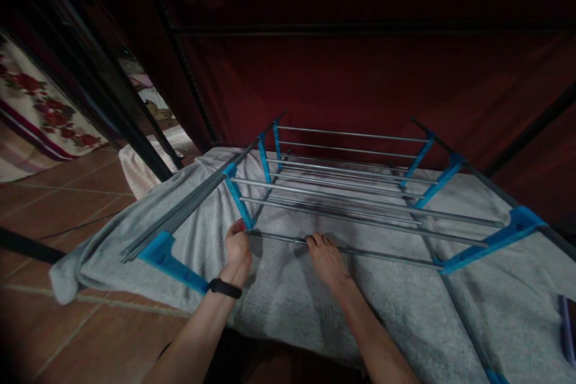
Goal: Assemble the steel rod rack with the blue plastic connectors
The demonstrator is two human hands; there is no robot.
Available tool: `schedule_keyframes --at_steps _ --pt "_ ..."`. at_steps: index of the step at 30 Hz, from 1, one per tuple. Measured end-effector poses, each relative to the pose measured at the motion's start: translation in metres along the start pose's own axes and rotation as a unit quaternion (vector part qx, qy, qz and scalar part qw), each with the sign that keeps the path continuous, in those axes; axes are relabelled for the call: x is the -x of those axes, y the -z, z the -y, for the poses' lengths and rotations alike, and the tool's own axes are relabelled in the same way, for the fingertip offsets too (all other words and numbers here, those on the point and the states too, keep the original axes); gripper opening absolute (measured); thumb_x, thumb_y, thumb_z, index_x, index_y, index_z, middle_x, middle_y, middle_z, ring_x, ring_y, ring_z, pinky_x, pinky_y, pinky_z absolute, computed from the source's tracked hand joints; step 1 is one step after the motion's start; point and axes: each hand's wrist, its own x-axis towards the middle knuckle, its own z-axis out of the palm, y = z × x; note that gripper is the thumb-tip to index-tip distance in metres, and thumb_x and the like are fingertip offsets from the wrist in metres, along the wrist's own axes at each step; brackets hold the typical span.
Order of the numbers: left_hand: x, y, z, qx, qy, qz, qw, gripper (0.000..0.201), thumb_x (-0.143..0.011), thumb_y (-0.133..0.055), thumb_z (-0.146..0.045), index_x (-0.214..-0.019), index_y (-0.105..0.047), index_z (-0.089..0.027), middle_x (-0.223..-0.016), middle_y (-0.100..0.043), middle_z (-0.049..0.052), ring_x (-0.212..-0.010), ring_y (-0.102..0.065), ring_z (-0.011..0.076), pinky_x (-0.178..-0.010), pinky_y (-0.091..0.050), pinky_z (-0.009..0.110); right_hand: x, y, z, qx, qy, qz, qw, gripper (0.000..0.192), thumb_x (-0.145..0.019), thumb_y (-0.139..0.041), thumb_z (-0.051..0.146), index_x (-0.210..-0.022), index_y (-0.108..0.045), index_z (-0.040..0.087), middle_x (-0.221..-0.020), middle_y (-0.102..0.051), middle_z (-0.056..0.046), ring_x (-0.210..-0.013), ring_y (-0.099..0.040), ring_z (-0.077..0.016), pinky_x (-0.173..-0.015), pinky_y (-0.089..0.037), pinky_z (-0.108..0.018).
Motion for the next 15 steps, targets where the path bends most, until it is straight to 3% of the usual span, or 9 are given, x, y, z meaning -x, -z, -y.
schedule_keyframes --at_steps 6,15 --pt "-0.002 -0.011 0.006 0.000 -0.004 0.030 1.000 0.037 -0.057 -0.052 -0.013 -0.090 -0.066 -0.020 -0.092 -0.067 0.003 -0.087 -0.061 0.0165 -0.096 -0.046 0.035 -0.017 -0.006 0.016 -0.016 0.020 0.006 1.000 0.046 -0.102 -0.033 0.013 -0.139 -0.058 0.022 -0.126 -0.062 -0.010 -0.111 -0.060 -0.0228 -0.103 -0.043 -0.033" --pt "-0.002 -0.015 -0.010 -0.020 -0.004 0.036 0.999 0.022 -0.058 -0.055 -0.015 -0.077 -0.063 -0.019 -0.076 -0.061 0.000 -0.072 -0.052 0.0137 -0.080 -0.044 0.030 -0.021 -0.001 0.016 -0.025 0.025 0.033 0.999 0.061 -0.097 -0.030 0.005 -0.150 -0.048 0.029 -0.134 -0.058 -0.010 -0.116 -0.059 -0.0237 -0.100 -0.044 -0.034"
